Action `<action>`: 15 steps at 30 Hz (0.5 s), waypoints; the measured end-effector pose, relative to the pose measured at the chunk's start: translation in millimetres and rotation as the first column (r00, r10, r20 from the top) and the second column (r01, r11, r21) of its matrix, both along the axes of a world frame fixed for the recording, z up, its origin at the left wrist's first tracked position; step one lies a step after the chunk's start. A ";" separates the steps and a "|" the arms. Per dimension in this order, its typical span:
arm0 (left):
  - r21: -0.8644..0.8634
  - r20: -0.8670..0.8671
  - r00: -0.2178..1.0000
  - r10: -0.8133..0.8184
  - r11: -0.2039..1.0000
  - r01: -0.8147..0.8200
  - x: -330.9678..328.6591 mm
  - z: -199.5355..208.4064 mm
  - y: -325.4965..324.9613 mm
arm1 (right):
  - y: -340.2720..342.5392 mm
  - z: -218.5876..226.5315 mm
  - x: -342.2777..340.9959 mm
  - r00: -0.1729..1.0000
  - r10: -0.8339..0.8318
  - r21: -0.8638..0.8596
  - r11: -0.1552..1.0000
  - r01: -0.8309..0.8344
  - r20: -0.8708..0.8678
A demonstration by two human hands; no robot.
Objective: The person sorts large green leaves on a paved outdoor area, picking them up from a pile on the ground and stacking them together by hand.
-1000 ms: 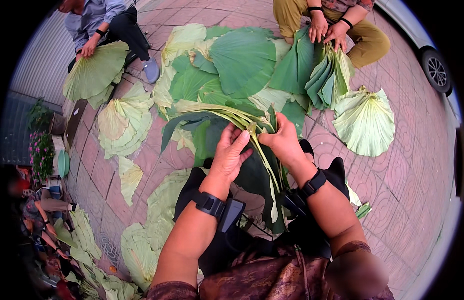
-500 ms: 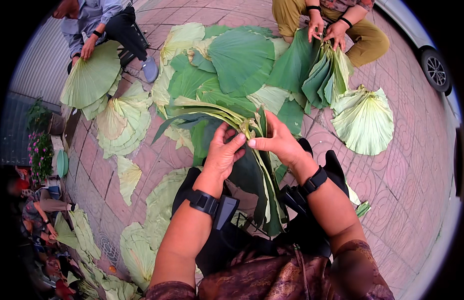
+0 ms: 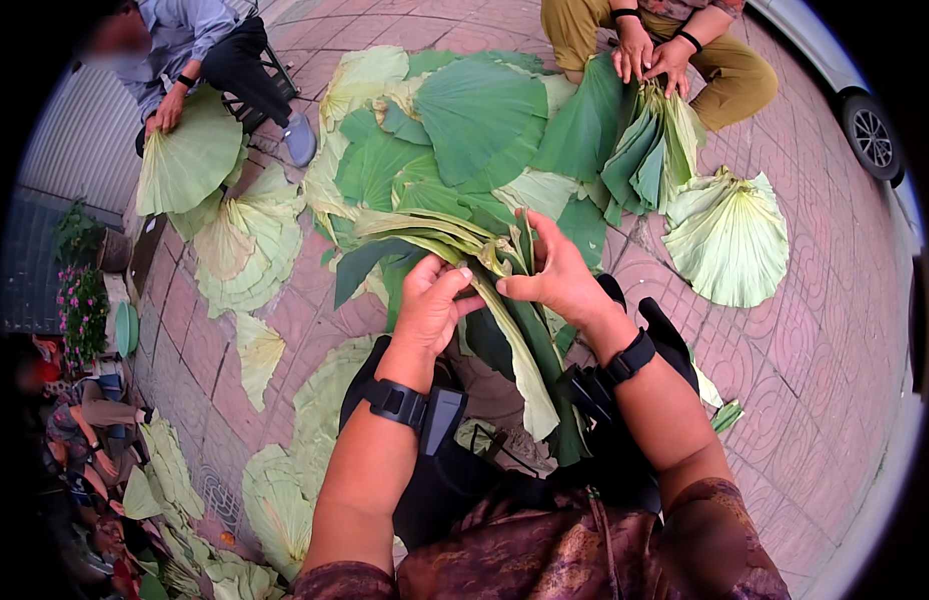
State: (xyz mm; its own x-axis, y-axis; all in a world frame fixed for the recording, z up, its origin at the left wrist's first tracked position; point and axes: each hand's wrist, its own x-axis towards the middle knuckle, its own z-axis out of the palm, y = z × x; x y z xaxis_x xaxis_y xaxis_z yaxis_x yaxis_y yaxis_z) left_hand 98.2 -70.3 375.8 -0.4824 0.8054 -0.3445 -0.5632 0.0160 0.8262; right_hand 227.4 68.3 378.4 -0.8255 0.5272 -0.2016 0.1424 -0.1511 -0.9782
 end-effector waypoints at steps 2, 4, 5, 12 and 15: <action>0.085 0.057 0.998 -0.005 0.996 0.000 -4.4 2.1 -3.0 | -2.1 0.3 -0.3 0.999 -0.004 0.039 0.999 0.006 -0.051; 0.067 0.048 0.999 -0.011 0.998 0.008 -6.5 3.5 -4.9 | -6.7 -0.3 -0.6 0.996 -0.010 0.069 0.997 0.016 -0.089; 0.065 0.050 0.999 -0.016 0.998 0.012 -6.9 4.1 -5.5 | -7.8 -0.6 -0.9 0.998 -0.001 0.109 0.994 0.008 -0.068; 0.010 -0.043 0.999 0.034 0.999 -0.033 7.8 1.7 -0.4 | -19.2 -5.3 -3.5 0.998 0.000 0.220 0.975 0.012 -0.058; 0.030 -0.096 0.994 0.047 0.999 -0.044 7.6 -0.5 2.6 | -21.1 -11.8 -2.3 0.997 0.015 0.151 0.989 -0.004 -0.073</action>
